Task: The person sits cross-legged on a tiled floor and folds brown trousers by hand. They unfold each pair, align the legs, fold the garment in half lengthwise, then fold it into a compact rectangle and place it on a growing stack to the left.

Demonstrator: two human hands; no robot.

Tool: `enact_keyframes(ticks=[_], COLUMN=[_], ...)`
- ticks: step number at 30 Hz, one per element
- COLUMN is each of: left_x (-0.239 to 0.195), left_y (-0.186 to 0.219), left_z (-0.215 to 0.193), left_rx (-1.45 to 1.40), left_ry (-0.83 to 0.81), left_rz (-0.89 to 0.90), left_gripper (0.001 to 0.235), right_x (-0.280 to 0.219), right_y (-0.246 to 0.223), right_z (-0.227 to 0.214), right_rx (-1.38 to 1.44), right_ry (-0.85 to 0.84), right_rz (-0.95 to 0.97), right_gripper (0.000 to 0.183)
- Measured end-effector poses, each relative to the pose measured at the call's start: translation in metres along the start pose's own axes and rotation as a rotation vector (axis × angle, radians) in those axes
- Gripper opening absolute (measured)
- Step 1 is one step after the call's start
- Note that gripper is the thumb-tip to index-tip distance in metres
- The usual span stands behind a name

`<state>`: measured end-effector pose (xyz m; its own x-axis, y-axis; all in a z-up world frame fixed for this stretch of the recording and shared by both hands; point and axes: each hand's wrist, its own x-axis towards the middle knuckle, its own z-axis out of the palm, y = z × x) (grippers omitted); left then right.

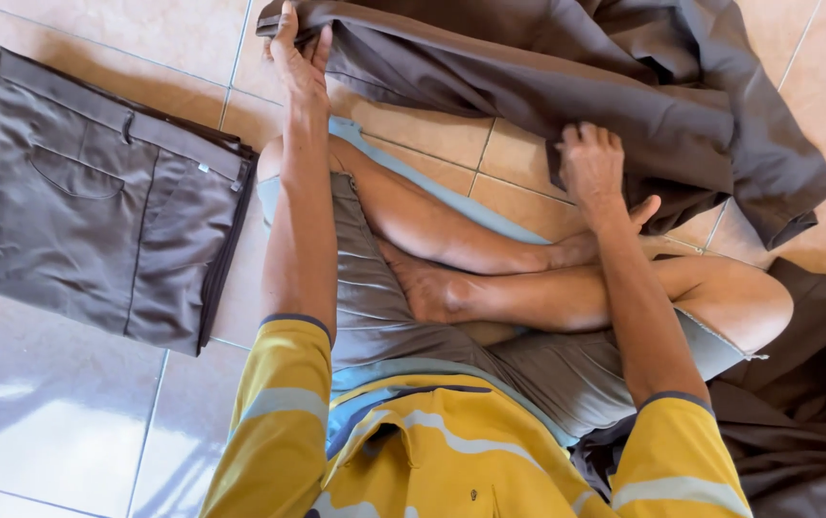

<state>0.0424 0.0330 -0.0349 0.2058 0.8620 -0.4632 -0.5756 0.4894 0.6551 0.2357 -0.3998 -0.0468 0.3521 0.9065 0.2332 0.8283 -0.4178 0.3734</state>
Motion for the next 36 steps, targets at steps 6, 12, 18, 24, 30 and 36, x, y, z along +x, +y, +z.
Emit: enact_keyframes(ticks=[6, 12, 18, 24, 30, 36], left_x=[0.006, -0.003, -0.088, -0.113, -0.128, -0.127], left_y=[-0.003, 0.004, 0.069, 0.086, 0.082, 0.073], left_z=[-0.005, 0.000, 0.066, 0.102, 0.120, 0.136], left_rx=[-0.126, -0.015, 0.350, 0.429, 0.581, 0.414], left_ry=[-0.057, -0.156, -0.197, -0.280, -0.273, -0.213], left_rz=[-0.013, 0.067, 0.221, 0.190, 0.181, 0.157], left_gripper=[0.055, 0.051, 0.029, 0.029, 0.026, 0.060], right_x=[-0.002, 0.003, -0.035, -0.041, -0.012, -0.006], right_y=[0.056, 0.095, 0.148, 0.178, 0.156, 0.073], right_z=[-0.011, -0.110, -0.130, -0.117, -0.130, -0.077], right_rx=[0.566, 1.059, 1.226, 1.281, 0.793, 0.478], right_ry=[0.100, 0.213, 0.370, 0.703, 0.777, 0.288], right_rz=[0.152, 0.406, 0.603, 0.659, 0.534, 0.755], right_gripper=[0.035, 0.014, 0.033, 0.053, 0.039, 0.065])
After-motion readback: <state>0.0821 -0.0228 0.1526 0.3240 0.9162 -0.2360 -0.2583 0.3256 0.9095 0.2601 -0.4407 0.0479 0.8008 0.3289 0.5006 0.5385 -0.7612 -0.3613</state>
